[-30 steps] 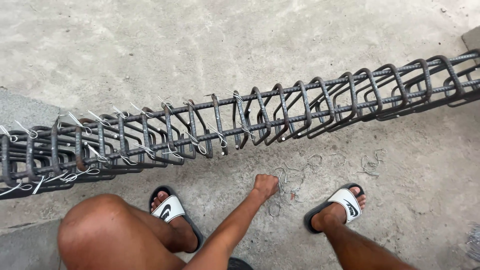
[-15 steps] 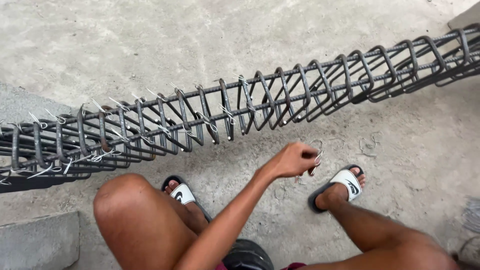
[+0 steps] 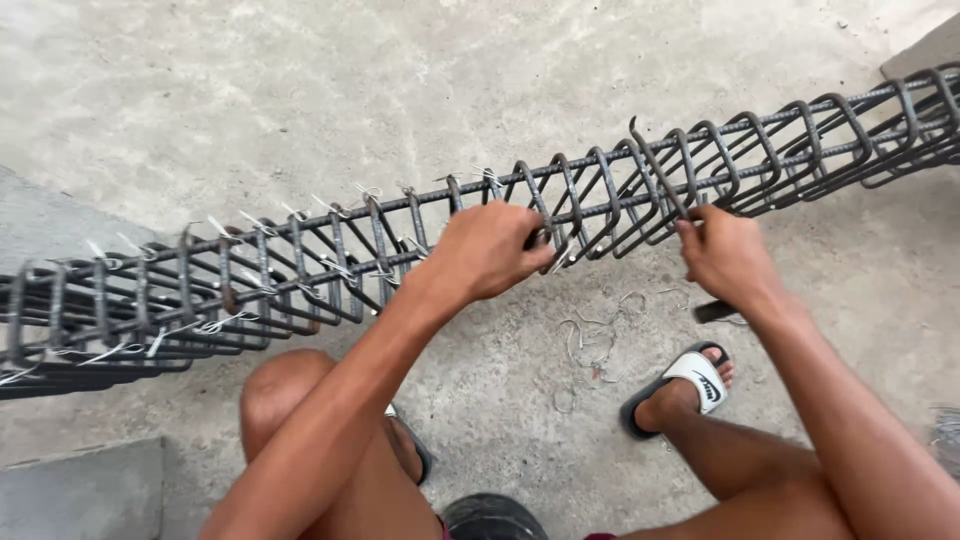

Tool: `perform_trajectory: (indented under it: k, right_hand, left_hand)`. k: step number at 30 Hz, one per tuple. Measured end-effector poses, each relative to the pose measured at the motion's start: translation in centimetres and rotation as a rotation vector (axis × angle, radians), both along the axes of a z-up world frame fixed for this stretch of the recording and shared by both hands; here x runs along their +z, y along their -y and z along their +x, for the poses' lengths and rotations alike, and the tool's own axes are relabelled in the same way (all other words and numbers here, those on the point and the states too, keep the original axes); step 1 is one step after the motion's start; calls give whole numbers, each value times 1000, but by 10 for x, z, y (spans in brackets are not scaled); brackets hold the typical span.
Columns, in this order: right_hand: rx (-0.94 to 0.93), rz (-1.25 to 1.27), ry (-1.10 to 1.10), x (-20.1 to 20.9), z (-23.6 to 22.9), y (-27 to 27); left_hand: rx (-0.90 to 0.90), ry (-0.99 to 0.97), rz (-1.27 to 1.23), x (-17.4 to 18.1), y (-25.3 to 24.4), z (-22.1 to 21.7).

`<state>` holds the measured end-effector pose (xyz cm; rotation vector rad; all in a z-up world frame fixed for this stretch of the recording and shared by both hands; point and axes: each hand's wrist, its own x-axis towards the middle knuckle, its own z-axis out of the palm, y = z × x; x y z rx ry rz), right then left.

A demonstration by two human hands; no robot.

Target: Using a manual hook tool to twist and secure wire ties around rebar intersections on a reinforcement cage

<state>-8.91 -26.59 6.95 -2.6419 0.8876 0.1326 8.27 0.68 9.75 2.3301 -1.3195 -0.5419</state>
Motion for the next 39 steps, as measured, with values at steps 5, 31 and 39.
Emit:
perform_trajectory:
  k: [5, 31, 39]
  right_hand:
    - [-17, -74, -30, -7, 51, 16]
    - [204, -315, -62, 16, 91, -22]
    - [286, -286, 189, 36, 64, -38]
  left_hand:
    - [12, 35, 37, 11, -5, 14]
    - [127, 85, -108, 24, -15, 24]
    - [119, 122, -184, 7, -12, 25]
